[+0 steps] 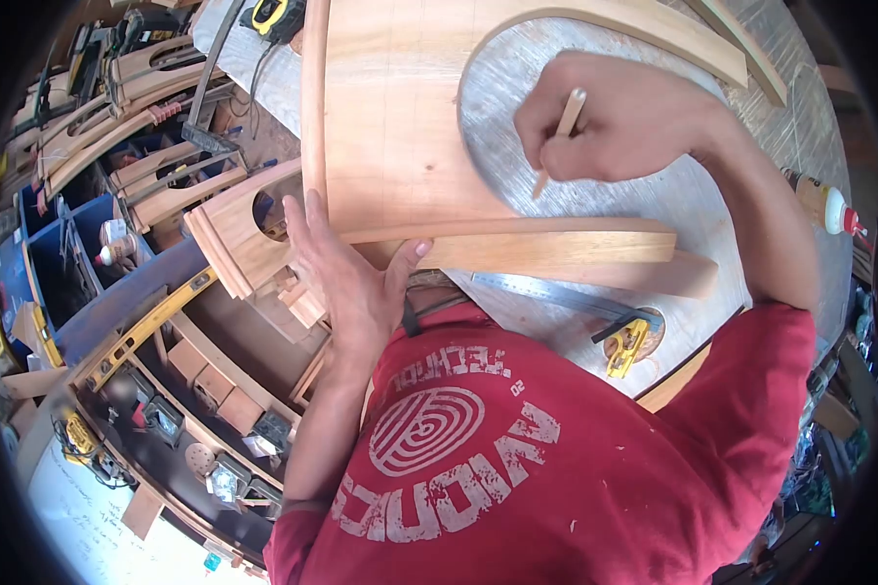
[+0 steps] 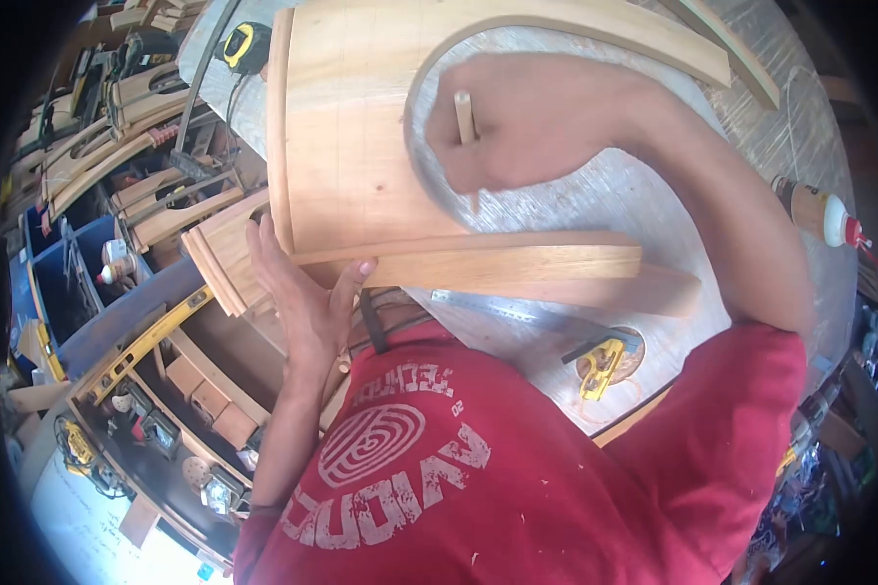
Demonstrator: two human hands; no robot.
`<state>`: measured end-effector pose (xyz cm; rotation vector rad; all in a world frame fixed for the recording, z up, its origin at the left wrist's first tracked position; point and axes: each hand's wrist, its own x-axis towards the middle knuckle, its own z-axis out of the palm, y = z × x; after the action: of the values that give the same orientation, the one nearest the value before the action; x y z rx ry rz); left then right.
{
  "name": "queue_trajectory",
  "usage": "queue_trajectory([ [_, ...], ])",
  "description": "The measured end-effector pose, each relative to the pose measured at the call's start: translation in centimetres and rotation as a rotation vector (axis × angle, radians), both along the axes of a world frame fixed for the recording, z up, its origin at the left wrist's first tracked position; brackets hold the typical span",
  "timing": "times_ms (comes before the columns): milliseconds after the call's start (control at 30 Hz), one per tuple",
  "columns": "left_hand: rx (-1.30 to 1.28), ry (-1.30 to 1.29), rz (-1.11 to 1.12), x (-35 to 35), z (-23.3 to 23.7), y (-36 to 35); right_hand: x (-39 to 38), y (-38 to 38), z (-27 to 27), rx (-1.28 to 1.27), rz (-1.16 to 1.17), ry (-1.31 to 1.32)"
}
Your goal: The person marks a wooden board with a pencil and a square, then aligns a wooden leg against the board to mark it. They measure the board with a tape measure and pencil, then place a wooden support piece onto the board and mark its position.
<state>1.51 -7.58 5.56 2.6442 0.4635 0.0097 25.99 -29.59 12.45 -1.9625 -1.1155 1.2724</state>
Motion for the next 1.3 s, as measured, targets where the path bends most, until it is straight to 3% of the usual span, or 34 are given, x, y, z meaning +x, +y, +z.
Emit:
queue_trajectory([
  [100, 0.002, 0.017, 0.017, 0.0, 0.4, -0.2, -0.7, -0.4, 0.0, 0.233, -0.091, -0.132],
  [200, -0.001, -0.017, 0.0, -0.5, 0.4, 0.0, -5.8, -0.8, -0.9, 0.4, -0.007, -0.697],
  [333, 0.011, -0.048, -0.031, -0.7, 0.1, 0.3, -13.2, -0.4, -1.7, 0.101, 0.064, -0.661],
  [533, -0.027, -0.139, -0.079, -1.1, -0.7, 0.5, -16.3, 0.3, -3.9, -0.147, -0.109, -0.832],
  [667, -0.162, -0.271, -0.077, -2.0, -0.2, 1.4, -16.2, 0.0, -5.8, -0.085, -0.095, -0.922],
  [833, -0.216, -0.5, 0.065, -6.5, 2.2, 5.4, -15.7, -0.4, -4.3, -0.163, -0.161, -0.877],
  [967, -0.474, -0.716, 0.23, -10.0, 0.4, 8.9, -14.7, -2.1, 0.2, 0.06, -0.514, -0.841],
  [1067, -0.566, -0.638, 0.243, -11.0, -0.3, 9.7, -13.4, -2.9, 3.6, 0.398, -0.935, -0.588],
  [1167, -0.656, -0.621, 0.192, -10.7, -1.1, 9.4, -11.2, -4.8, 6.3, 0.401, -1.023, -0.527],
  [1300, -0.609, -0.549, 0.061, -9.0, -1.9, 9.3, -9.0, -5.2, 5.1, 0.341, -1.109, -0.467],
])
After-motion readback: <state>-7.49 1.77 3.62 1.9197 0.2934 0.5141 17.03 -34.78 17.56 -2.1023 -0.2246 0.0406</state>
